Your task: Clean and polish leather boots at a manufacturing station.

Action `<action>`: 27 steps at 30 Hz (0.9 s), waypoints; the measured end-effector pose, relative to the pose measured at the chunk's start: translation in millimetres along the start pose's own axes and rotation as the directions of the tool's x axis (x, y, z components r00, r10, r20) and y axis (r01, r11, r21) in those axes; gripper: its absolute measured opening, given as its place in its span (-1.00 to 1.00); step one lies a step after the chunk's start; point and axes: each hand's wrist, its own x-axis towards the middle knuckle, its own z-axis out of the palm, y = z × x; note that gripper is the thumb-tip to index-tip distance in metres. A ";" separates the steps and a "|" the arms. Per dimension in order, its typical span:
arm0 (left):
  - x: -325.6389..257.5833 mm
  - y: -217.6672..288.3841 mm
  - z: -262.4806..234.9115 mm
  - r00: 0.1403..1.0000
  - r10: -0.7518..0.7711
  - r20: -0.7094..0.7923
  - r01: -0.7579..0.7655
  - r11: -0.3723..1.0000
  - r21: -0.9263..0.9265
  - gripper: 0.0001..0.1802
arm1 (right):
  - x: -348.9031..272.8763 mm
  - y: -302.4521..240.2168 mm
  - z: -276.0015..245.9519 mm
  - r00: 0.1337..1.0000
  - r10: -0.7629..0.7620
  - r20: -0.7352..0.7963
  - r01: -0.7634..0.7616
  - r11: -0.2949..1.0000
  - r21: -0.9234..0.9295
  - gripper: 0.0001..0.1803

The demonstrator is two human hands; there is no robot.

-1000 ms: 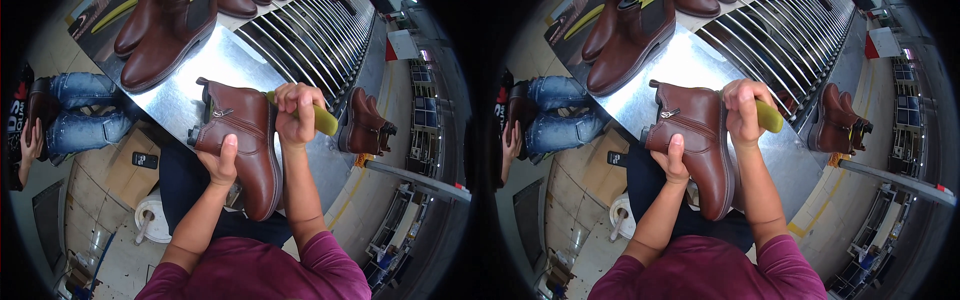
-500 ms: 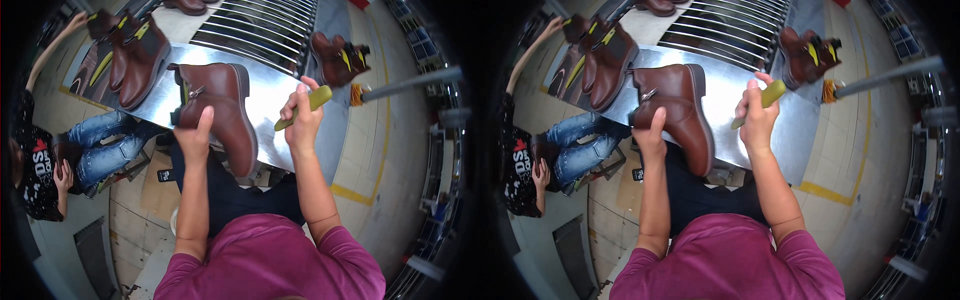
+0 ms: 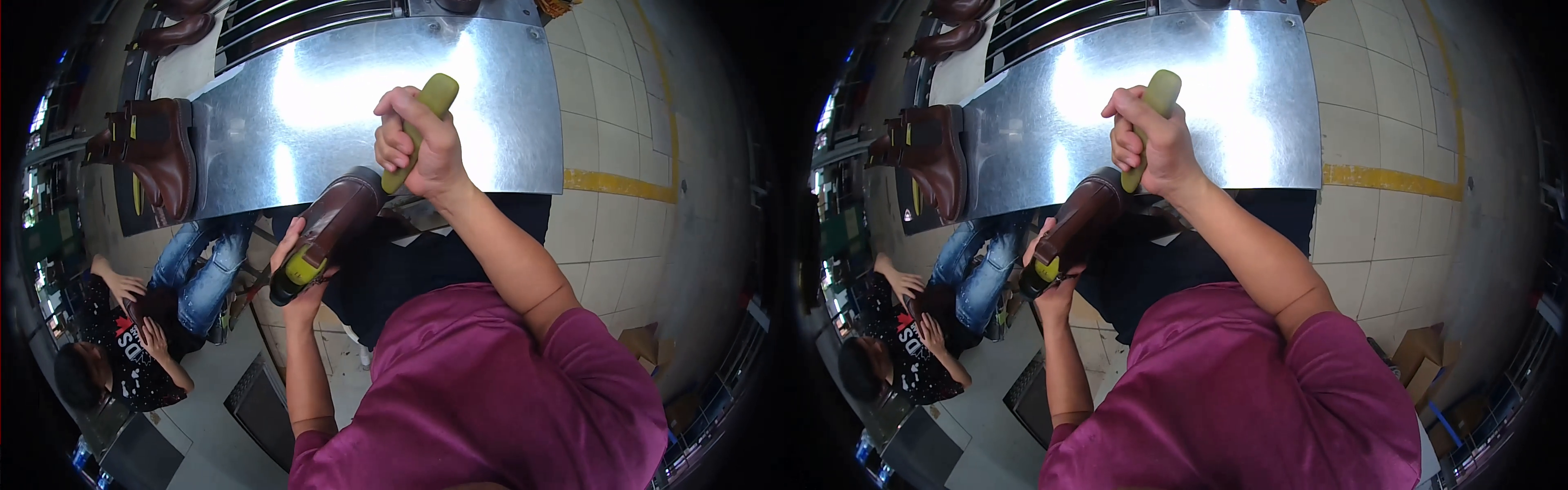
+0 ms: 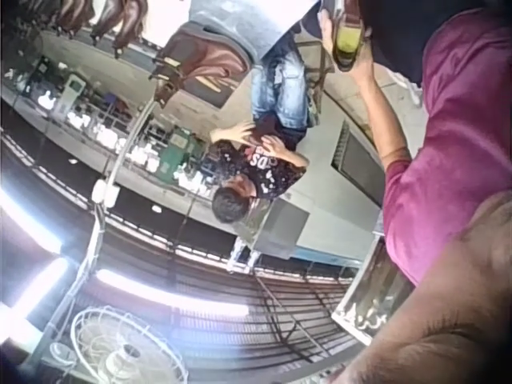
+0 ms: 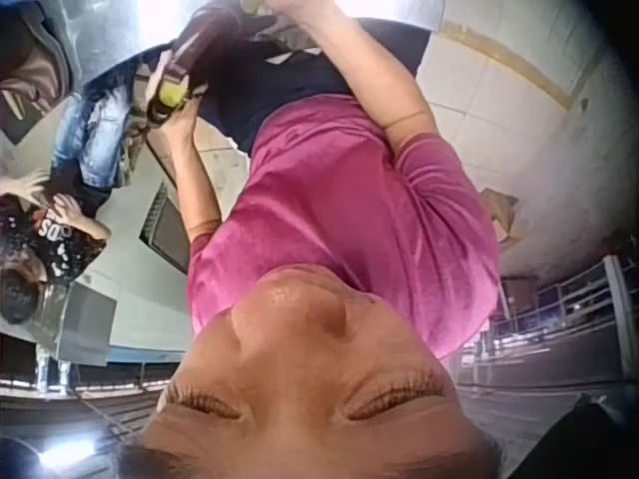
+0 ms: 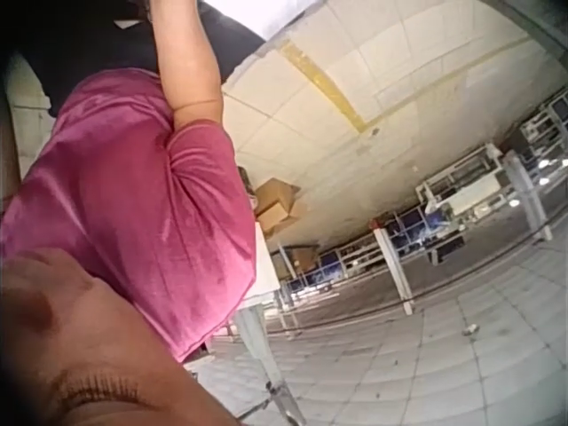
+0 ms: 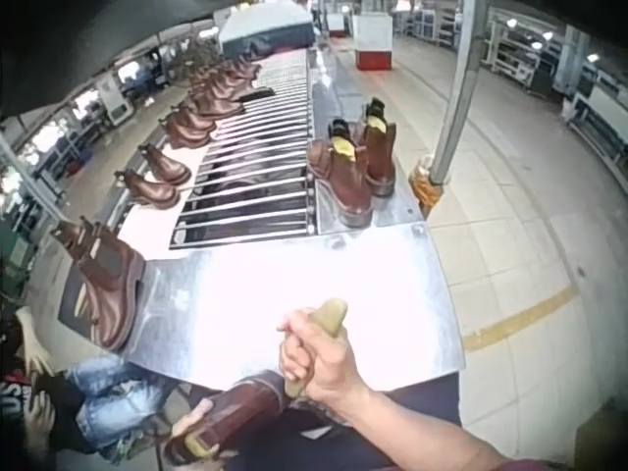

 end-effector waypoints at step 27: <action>3.8 3.2 19.3 0.980 0.196 -0.046 -0.188 0.972 0.145 -0.21 | 5.7 21.6 21.7 0.995 0.052 -0.089 -0.070 0.974 -0.215 -0.79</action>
